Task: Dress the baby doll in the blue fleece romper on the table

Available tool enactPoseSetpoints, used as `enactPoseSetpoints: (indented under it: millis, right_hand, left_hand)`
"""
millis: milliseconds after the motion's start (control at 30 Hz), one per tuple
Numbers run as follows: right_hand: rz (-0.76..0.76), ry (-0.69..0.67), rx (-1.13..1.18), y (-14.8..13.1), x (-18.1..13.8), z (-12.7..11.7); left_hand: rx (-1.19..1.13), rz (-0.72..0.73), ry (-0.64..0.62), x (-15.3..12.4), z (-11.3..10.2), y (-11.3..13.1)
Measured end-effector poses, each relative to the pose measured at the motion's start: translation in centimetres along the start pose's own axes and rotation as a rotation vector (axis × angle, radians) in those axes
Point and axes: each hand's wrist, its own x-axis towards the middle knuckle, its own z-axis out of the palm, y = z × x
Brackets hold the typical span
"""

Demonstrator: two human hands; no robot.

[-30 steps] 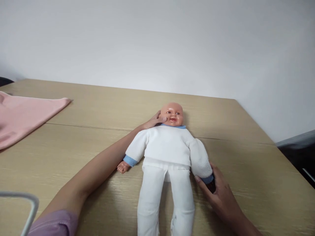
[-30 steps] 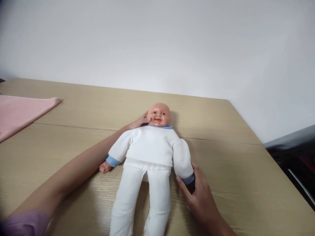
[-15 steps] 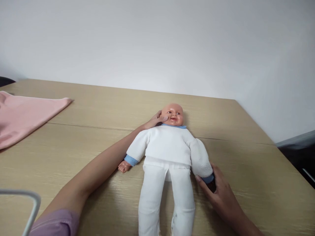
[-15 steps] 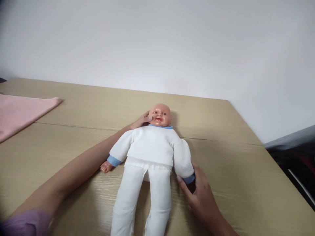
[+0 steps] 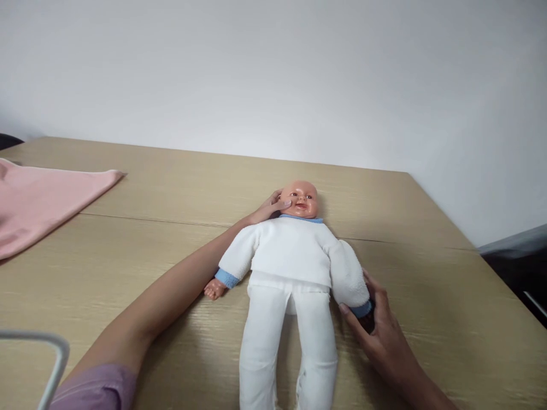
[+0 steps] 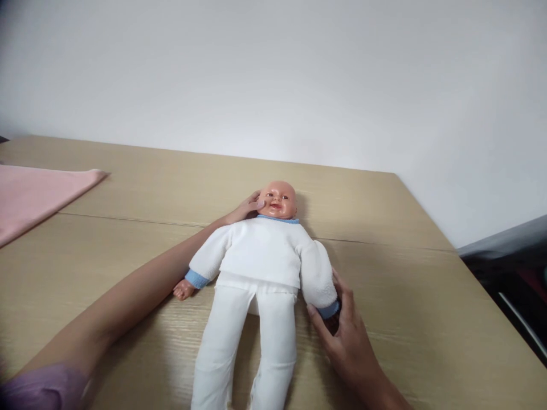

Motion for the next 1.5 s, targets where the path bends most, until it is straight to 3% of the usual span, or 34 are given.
enactPoseSetpoints:
  millis: [400,933,1167,1267,1367,1500]
  right_hand:
    - [-0.041,0.011,0.062,0.0,0.0,0.0]
    - [-0.069,-0.042,-0.020,-0.8,0.6,-0.6]
    - [-0.128,-0.027,-0.002,-0.4,1.0,-0.3]
    - [-0.174,0.004,-0.009,-0.1,1.2,0.0]
    - [-0.285,0.117,-0.065,-0.1,1.3,0.4]
    - [-0.348,0.234,-0.052,-0.7,1.0,0.5]
  left_hand:
    - [0.047,-0.022,0.060,-0.4,0.4,0.5]
    - [0.091,-0.008,0.030,-0.8,0.6,1.0]
    - [0.162,-0.056,0.019,-1.5,1.2,2.7]
    - [0.216,-0.089,0.007,-2.5,1.7,4.4]
    - [0.354,-0.069,0.027,-4.1,2.2,6.2]
    - [0.777,0.189,0.133,-6.9,3.7,8.1]
